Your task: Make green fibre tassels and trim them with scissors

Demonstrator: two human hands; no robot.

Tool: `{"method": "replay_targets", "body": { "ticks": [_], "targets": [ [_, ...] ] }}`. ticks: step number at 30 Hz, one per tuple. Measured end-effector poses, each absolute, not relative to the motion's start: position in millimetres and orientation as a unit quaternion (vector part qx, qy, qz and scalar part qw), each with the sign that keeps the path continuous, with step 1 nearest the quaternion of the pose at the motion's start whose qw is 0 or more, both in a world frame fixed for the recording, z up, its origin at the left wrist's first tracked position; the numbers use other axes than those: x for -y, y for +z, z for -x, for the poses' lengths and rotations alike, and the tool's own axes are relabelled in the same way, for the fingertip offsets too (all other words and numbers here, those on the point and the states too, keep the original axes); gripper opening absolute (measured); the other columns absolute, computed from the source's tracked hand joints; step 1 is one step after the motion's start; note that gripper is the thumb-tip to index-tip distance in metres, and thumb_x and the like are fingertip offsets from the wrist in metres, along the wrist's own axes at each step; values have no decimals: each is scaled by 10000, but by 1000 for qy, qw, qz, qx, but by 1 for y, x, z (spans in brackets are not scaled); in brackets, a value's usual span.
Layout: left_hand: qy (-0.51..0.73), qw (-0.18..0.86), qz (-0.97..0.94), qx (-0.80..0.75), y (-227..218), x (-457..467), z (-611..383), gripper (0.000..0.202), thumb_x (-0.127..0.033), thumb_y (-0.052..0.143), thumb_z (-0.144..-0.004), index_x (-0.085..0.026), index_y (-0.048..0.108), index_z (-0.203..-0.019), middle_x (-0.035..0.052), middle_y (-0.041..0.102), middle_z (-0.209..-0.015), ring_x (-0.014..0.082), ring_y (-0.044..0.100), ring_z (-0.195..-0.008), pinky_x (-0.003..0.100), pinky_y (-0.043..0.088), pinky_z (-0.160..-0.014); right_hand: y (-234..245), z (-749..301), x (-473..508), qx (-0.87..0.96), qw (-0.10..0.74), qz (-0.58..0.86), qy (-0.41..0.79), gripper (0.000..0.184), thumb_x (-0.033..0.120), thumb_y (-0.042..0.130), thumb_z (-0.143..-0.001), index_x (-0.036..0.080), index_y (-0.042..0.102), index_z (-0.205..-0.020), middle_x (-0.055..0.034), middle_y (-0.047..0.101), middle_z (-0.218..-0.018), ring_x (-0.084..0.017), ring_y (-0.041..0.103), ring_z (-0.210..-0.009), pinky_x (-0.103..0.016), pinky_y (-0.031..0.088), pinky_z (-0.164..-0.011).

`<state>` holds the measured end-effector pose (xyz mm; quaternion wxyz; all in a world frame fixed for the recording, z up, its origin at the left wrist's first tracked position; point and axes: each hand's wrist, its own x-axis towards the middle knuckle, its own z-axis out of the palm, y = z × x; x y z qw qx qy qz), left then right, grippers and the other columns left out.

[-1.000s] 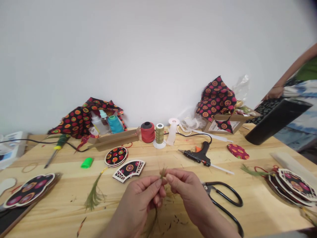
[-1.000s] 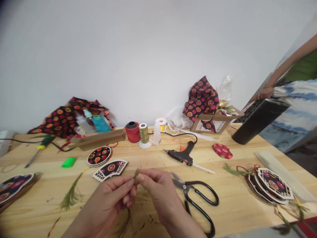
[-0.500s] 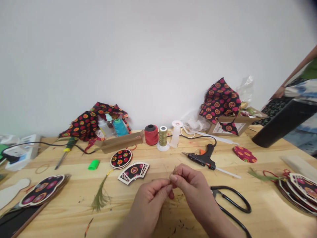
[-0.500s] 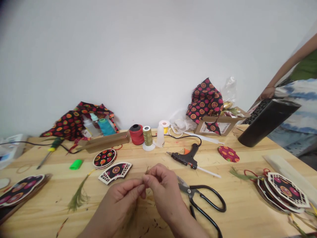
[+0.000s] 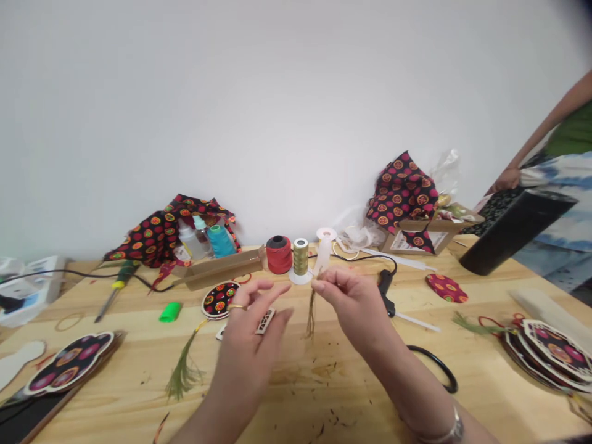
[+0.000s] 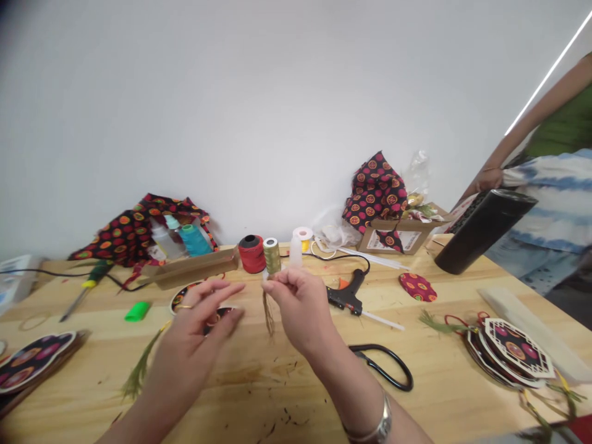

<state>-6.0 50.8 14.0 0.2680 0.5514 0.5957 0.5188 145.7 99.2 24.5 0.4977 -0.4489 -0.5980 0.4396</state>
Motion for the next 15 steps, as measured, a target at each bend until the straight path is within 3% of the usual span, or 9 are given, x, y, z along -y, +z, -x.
{"method": "replay_targets", "body": {
  "ticks": [2,3,5,8,12,15],
  "targets": [
    [519,364,-498,-592,22,-45,8,102,-271,713,-710,-247,769,-792,29,620,-825,160,529,-729,247,401,-649,29,-144,-106,590,503,441,451,268,283,584,-720,188,440,-515,46,397,-541,-106,348,-547,-250,285,-538],
    [503,455,-457,-575,25,-42,7,114,-305,701,-726,-228,767,-779,2,571,-660,108,451,-564,215,352,-522,30,-143,-108,588,504,438,456,259,279,589,-716,187,448,-519,50,388,-533,-103,341,-537,-248,278,-527],
    [462,640,-350,-505,26,-38,3,185,-333,683,-748,-178,759,-815,-39,463,-540,47,282,-435,177,221,-409,32,-141,-110,589,503,435,459,239,264,598,-709,183,469,-525,53,392,-529,-101,342,-528,-247,276,-516],
    [441,765,-217,-416,22,-37,-5,227,-308,684,-759,-101,740,-832,-30,488,-579,-1,204,-410,137,150,-378,31,-138,-107,606,494,434,448,207,226,612,-708,174,520,-530,38,462,-559,-113,400,-565,-256,321,-560],
    [464,798,-107,-369,18,-45,-11,205,-278,615,-825,-97,711,-837,87,639,-816,-35,268,-389,89,157,-350,19,-139,-93,632,500,430,408,139,157,627,-723,185,617,-587,20,532,-643,-138,485,-675,-275,375,-676],
    [476,805,-70,-346,12,-49,-11,128,-181,594,-840,-107,683,-786,51,636,-753,-41,295,-363,70,158,-330,6,-142,-77,654,511,436,348,140,93,644,-716,209,667,-641,11,524,-711,-143,502,-731,-268,395,-690]
  ]
}}
